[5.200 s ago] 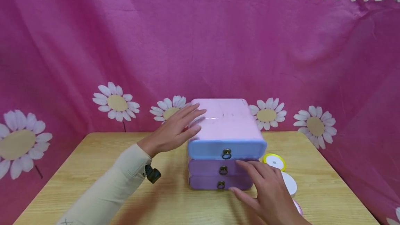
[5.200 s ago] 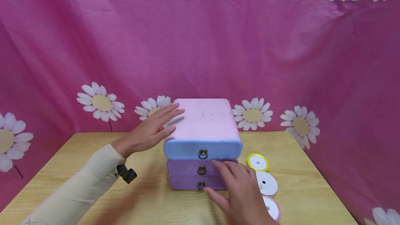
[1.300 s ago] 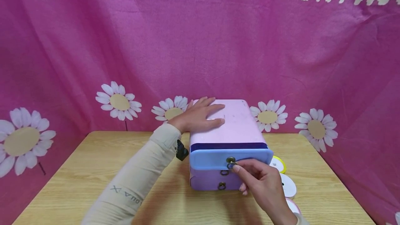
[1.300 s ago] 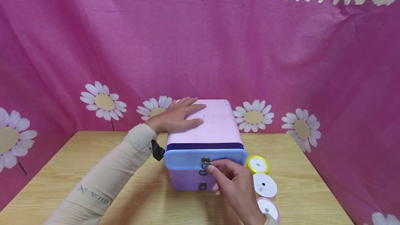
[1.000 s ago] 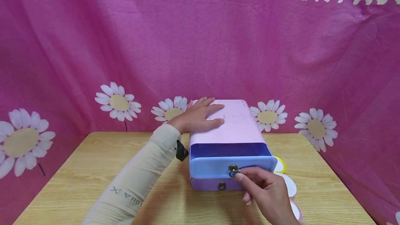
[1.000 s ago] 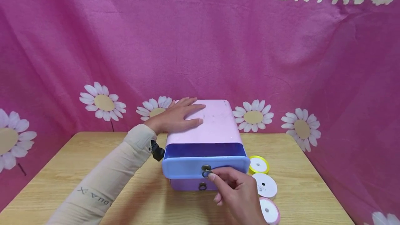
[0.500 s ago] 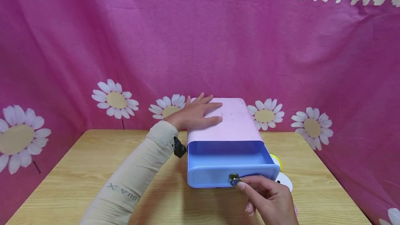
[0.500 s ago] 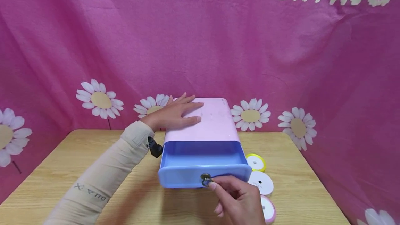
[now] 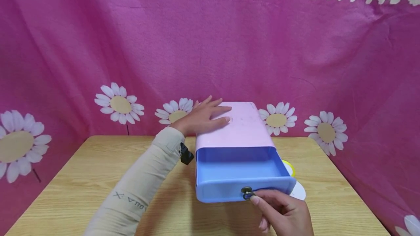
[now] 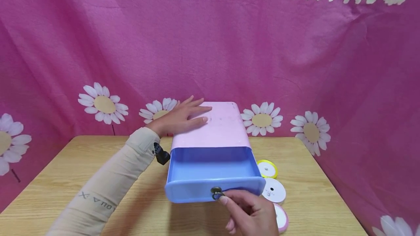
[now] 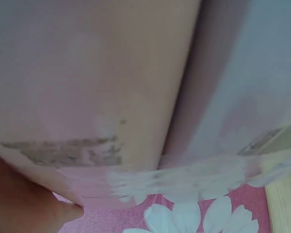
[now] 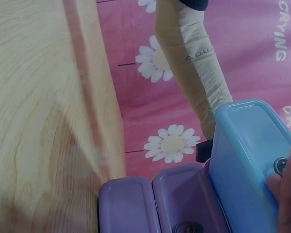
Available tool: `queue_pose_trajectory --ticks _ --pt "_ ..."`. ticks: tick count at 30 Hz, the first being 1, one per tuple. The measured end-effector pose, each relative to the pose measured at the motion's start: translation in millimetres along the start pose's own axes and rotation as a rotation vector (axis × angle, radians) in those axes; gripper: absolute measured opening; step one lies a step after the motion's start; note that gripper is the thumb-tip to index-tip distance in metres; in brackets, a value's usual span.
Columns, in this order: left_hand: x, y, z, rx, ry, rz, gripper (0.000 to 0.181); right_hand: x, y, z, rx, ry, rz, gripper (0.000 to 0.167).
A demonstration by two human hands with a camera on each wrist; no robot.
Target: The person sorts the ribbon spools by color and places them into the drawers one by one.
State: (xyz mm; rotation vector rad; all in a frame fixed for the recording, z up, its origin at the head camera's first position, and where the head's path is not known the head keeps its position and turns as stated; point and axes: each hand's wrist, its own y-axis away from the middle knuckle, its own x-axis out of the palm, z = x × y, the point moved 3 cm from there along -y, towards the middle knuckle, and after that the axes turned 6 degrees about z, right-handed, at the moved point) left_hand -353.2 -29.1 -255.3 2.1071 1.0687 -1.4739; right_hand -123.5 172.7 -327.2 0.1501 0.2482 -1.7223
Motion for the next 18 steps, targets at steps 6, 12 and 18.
queue_pose_trajectory --ticks 6,12,18 --pt "2.4 -0.7 1.7 0.007 -0.01 -0.007 0.062 0.1 4.6 -2.0 0.092 0.023 -0.019 0.009" --pt "0.9 0.0 2.1 0.021 -0.03 -0.012 0.06 4.5 12.1 -2.6 0.033 0.026 -0.045 0.009" --pt "1.1 -0.2 0.7 0.032 -0.033 -0.011 0.059 9.3 16.4 -9.7 -0.081 0.022 -0.086 0.009"
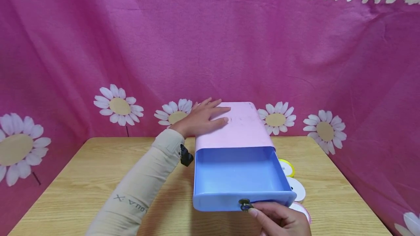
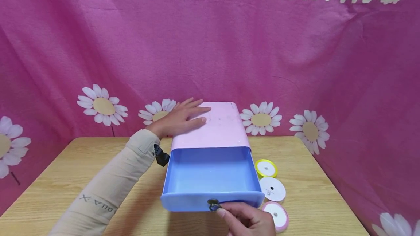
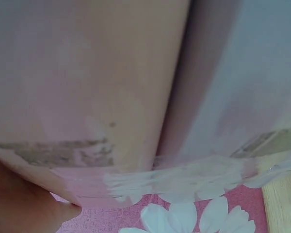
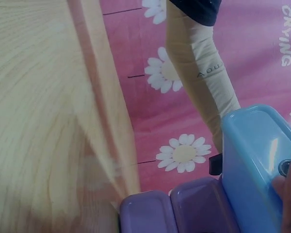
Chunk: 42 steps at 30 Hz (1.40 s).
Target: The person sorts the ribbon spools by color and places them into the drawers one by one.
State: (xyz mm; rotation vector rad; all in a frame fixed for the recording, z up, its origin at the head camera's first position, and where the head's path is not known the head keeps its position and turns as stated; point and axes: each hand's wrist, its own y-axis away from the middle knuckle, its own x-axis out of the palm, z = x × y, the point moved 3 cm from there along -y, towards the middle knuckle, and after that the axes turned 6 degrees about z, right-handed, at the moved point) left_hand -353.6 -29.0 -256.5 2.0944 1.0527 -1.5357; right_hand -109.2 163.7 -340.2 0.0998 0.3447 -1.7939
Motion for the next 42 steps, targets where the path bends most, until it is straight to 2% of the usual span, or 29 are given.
queue_pose_trajectory --ticks 2,6,12,18,27,34,39,42 --pt "0.7 -0.5 -1.0 0.003 -0.005 0.0 0.059 0.5 0.9 -2.5 -0.035 -0.006 -0.004 0.009" --pt "2.0 -1.8 -1.3 0.004 -0.016 0.001 0.059 0.6 1.8 -5.2 -0.048 -0.036 -0.005 0.01" --pt "3.0 -3.5 -1.7 0.003 -0.014 0.007 0.059 -2.9 1.4 -7.5 0.044 -0.008 -0.015 0.011" --pt "2.5 -3.7 -3.7 -0.004 -0.007 0.007 0.06 -5.6 0.1 -12.9 0.097 0.013 -0.015 0.01" --pt "3.5 -5.2 -2.4 -0.003 -0.018 0.011 0.06 -7.5 0.5 -16.8 0.107 -0.01 -0.006 0.012" --pt "3.1 -2.7 -1.4 -0.011 -0.014 0.011 0.061 -11.5 1.1 -16.8 0.073 -0.017 -0.013 0.01" --pt "2.1 -0.9 -0.2 -0.018 -0.001 0.004 0.062 -21.1 -1.1 -18.9 0.052 0.015 -0.015 0.01" --pt "2.4 0.6 -0.6 -0.019 0.011 -0.001 0.062 -30.9 -4.3 -26.2 0.076 0.056 -0.023 0.009"
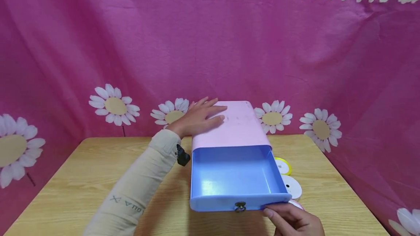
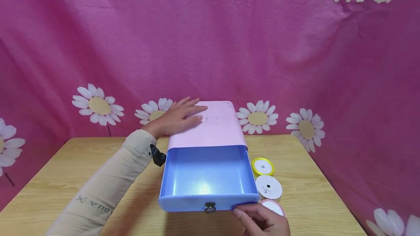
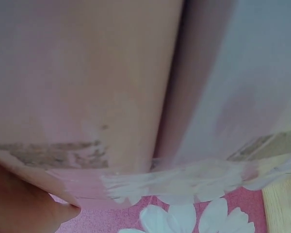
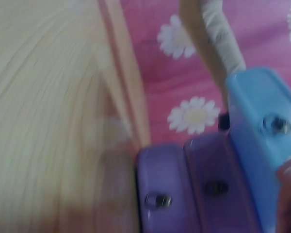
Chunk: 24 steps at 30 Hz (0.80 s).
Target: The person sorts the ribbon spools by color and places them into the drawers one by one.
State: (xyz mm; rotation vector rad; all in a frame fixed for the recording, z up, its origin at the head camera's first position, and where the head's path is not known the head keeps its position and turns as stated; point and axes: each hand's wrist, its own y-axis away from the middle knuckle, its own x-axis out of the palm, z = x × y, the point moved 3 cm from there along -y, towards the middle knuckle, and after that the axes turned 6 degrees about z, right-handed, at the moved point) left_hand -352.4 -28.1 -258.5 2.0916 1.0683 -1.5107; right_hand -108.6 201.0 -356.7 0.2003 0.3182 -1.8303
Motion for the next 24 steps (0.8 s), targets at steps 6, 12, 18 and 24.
queue_pose_trajectory --ticks 6,12,18,24 --pt "1.2 0.1 -2.2 0.006 0.014 -0.008 0.06 -28.9 -12.4 -25.1 0.057 0.104 0.016 0.006" --pt "-1.6 -0.4 -0.9 0.001 0.018 -0.003 0.061 -57.8 -45.9 -39.9 -0.05 0.371 0.02 0.032" --pt "-2.3 -0.9 -0.6 0.003 0.029 -0.004 0.061 -70.8 -86.2 -60.5 -0.107 0.529 0.157 0.066" --pt "-1.5 -0.1 -1.9 0.008 0.027 -0.006 0.061 -64.5 -108.9 -83.6 -0.057 0.541 0.316 0.081"
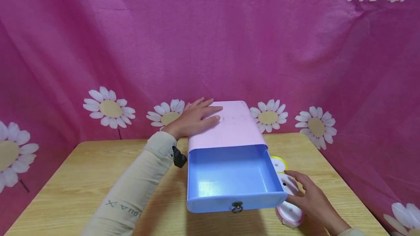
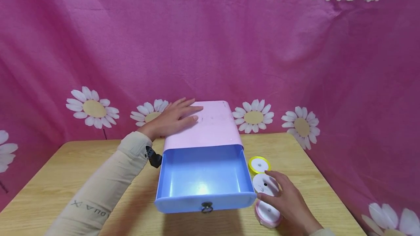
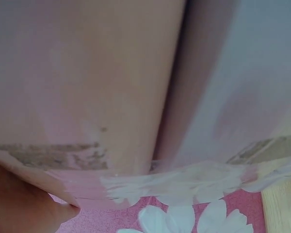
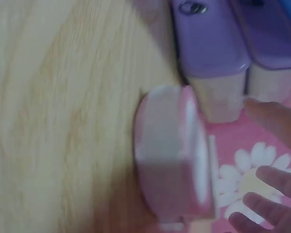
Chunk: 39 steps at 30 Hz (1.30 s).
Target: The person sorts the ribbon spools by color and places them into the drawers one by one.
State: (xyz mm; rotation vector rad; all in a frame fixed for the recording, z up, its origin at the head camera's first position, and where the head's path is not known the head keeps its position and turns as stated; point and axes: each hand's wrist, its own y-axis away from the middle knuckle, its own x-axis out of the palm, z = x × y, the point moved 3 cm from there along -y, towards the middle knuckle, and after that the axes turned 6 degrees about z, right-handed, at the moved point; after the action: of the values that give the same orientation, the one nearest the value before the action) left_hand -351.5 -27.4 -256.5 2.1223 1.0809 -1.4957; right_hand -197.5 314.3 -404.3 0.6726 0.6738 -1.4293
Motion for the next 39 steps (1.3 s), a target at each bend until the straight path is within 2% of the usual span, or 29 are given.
queue_pose_trajectory --ticks 2,5,12,17,28,30,36,39 --pt "0.1 0.7 0.7 0.0 -0.002 -0.006 0.061 4.3 -6.4 -4.4 -0.024 0.007 0.009 0.077" --pt "0.9 0.5 1.6 0.001 -0.001 -0.008 0.061 9.5 -13.9 -10.2 -0.009 0.011 0.019 0.072" --pt "2.2 -0.7 0.6 0.01 -0.007 -0.007 0.06 16.5 -21.8 -17.8 0.133 0.005 0.047 0.073" --pt "0.9 -0.5 -0.5 0.01 -0.013 -0.008 0.059 17.8 -22.3 -18.1 0.181 -0.026 0.05 0.07" --pt "-1.1 0.0 0.4 -0.001 0.0 -0.008 0.059 14.9 -21.0 -13.6 0.115 -0.013 0.004 0.061" --pt "-1.0 0.2 0.6 -0.006 0.006 -0.009 0.06 13.2 -19.5 -12.1 0.085 -0.009 -0.009 0.059" --pt "-0.5 -0.7 1.2 -0.001 0.007 -0.012 0.06 1.6 -11.5 -3.3 -0.087 0.028 -0.114 0.051" --pt "-0.8 -1.0 1.5 0.002 0.002 -0.013 0.06 -6.7 -8.9 3.3 -0.098 0.032 -0.13 0.056"
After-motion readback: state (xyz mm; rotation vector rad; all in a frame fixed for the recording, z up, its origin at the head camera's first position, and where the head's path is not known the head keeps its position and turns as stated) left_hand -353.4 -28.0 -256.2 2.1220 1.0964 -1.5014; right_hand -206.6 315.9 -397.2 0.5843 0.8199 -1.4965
